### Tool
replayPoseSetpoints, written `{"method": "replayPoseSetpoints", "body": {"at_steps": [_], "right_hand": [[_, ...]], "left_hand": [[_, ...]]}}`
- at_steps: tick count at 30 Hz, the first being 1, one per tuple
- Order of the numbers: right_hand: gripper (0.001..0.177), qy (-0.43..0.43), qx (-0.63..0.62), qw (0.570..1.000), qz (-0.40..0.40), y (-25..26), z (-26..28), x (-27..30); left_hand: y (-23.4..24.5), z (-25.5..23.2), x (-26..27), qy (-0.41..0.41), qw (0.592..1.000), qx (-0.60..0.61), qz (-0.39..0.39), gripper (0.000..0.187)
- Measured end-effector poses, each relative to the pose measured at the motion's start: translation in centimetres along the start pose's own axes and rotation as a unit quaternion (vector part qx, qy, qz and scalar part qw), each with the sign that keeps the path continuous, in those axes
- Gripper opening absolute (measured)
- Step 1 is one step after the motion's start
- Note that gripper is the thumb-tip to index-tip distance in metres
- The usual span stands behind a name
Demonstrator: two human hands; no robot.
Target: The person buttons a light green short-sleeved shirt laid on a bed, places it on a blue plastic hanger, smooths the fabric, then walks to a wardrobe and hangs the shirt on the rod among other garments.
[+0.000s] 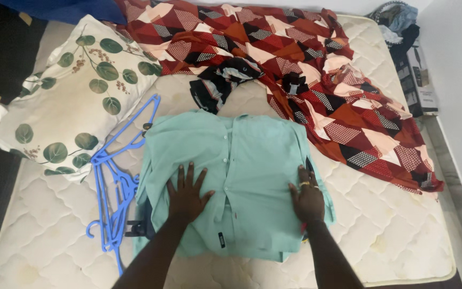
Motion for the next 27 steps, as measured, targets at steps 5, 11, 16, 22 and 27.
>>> {"method": "replayPoseSetpoints", "body": {"at_steps": [5,11,16,22,27], "right_hand": [[0.070,-0.022,-0.016,0.998,0.059,0.3,-0.2,-3.0],[0.065,-0.002,0.070,0.995,0.068,0.0,-0.6,-6.5],[0.057,0.047,0.295,0.942,-0.155,-1.3,1.5,-8.1],[0.026,0.087,-0.270,0.958,-0.047,-8.0,12.1,-5.1],[0.042,0.100,-0.164,0.980,-0.055,-10.3,15.8,-3.9]], "left_hand": [[-0.5,0.6,-2.8,-0.015,1.000,0.005,0.021,0.079],[-0.5,1.5,-6.2,-0.044,0.996,0.042,0.069,0.080],[0.6,1.2,-7.6,-0.021,0.991,0.032,0.124,0.076],[0.2,-4.0,-6.0,0.008,0.879,0.467,-0.096,0.058],[-2.4,-4.3,-3.7,0.074,0.878,0.463,-0.098,0.048]]}}
Point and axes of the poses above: each hand's wrist, its own x-axis away from the middle knuckle, its own y-axis out of the back of the hand, z = x × y, the point moved 2 cm from there along -x, towards the middle knuckle, and after that the axes turned 1 degree about x, right-handed, at the moved point
